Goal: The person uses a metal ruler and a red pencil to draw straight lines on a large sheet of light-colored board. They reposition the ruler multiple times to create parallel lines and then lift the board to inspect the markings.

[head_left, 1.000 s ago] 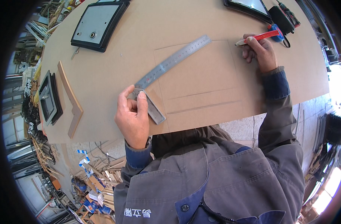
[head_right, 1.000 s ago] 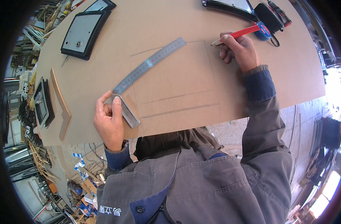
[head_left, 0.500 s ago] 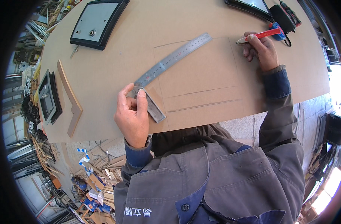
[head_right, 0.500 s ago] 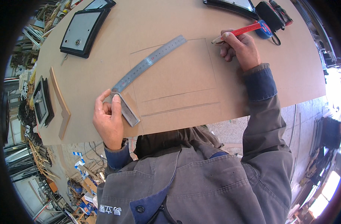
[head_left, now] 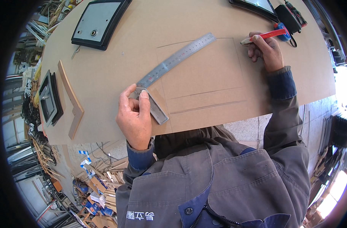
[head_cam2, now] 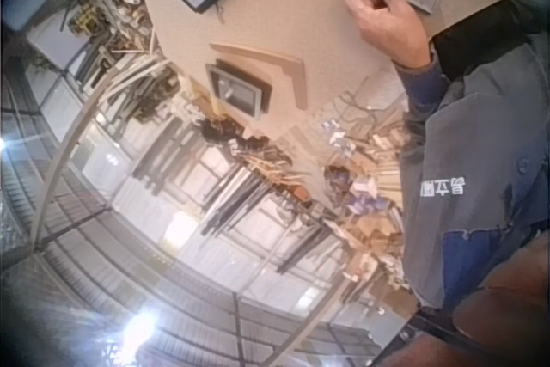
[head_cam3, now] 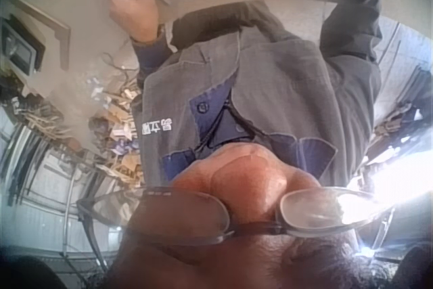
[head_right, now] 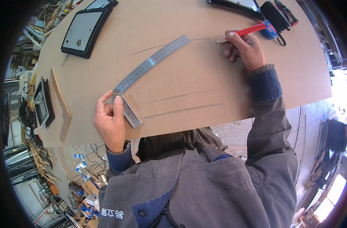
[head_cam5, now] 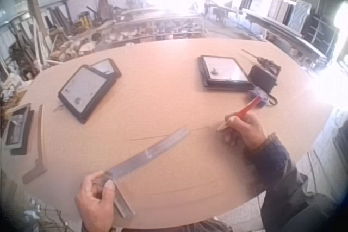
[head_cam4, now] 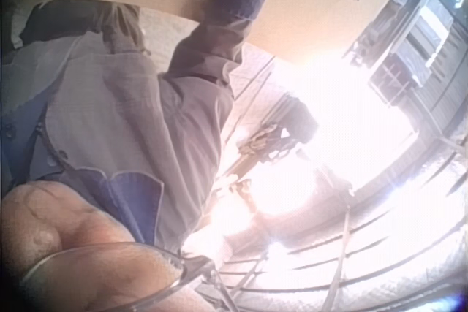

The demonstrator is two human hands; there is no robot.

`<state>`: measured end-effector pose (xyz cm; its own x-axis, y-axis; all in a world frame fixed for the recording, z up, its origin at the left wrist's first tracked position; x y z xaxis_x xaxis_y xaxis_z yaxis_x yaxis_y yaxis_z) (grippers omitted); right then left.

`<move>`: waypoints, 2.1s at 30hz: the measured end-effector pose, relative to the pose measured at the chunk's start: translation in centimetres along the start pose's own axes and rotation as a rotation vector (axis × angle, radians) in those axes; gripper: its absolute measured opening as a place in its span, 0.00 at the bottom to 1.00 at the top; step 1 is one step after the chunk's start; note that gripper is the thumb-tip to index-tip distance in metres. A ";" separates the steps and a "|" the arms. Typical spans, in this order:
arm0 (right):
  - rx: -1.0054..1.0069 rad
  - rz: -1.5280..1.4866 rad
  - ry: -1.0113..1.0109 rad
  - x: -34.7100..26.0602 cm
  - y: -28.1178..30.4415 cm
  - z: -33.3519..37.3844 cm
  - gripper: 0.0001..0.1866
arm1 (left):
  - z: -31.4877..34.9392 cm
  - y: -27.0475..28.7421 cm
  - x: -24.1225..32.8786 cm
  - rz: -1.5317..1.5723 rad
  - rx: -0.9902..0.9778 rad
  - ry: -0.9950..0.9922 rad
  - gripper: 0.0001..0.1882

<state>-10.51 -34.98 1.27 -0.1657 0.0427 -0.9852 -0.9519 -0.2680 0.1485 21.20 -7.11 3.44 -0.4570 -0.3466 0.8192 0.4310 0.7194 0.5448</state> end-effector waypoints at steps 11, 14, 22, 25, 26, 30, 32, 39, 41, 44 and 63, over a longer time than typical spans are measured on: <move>-0.001 -0.009 0.010 0.1 0.0 -0.1 0.18 | 0.0 0.1 0.2 -0.007 0.001 -0.005 0.18; 0.014 0.017 0.003 0.0 -0.2 0.1 0.19 | 0.0 0.1 0.2 -0.007 0.001 -0.008 0.18; 0.011 0.009 0.003 -0.2 -0.3 0.2 0.19 | 0.0 0.1 0.2 -0.021 0.001 -0.016 0.18; 0.007 0.009 -0.003 -0.1 -0.1 0.1 0.19 | -0.1 0.0 0.3 -0.020 -0.002 -0.017 0.18; 0.004 0.010 -0.006 0.0 -0.1 0.1 0.19 | -0.1 0.0 0.3 -0.019 0.000 -0.025 0.18; 0.035 0.000 0.002 0.1 0.1 -0.2 0.18 | 0.0 0.0 0.1 0.003 0.006 -0.017 0.17; 0.087 0.004 -0.002 0.6 1.0 -0.1 0.17 | 0.1 -0.1 0.2 0.026 -0.003 -0.017 0.17; 0.070 -0.025 -0.038 1.9 1.3 -0.5 0.20 | -0.2 0.5 0.1 -0.011 0.026 -0.062 0.19; 0.036 -0.017 -0.021 3.1 2.1 -1.2 0.20 | 0.0 0.7 0.1 -0.032 0.018 -0.068 0.21; 0.046 -0.021 -0.024 3.8 2.6 -2.0 0.20 | -0.1 0.7 0.1 -0.061 -0.006 -0.091 0.25; -0.141 -0.170 -0.053 9.2 7.7 -7.8 0.20 | -0.2 7.3 -4.0 -0.213 0.326 -0.056 0.21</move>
<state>-17.37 -44.21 -7.27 -0.0229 0.1479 -0.9887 -0.9224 -0.3845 -0.0362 26.30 -0.59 4.13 -0.5549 -0.4824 0.6778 0.0561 0.7912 0.6090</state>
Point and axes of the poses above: each hand's wrist, its own z-axis away from the middle knuckle, its own y-axis out of the back of the hand, x = y × z, the point moved 8 cm from there along -z, towards the middle knuckle, and after that the axes turned 8 degrees about x, right-handed, at the moved point
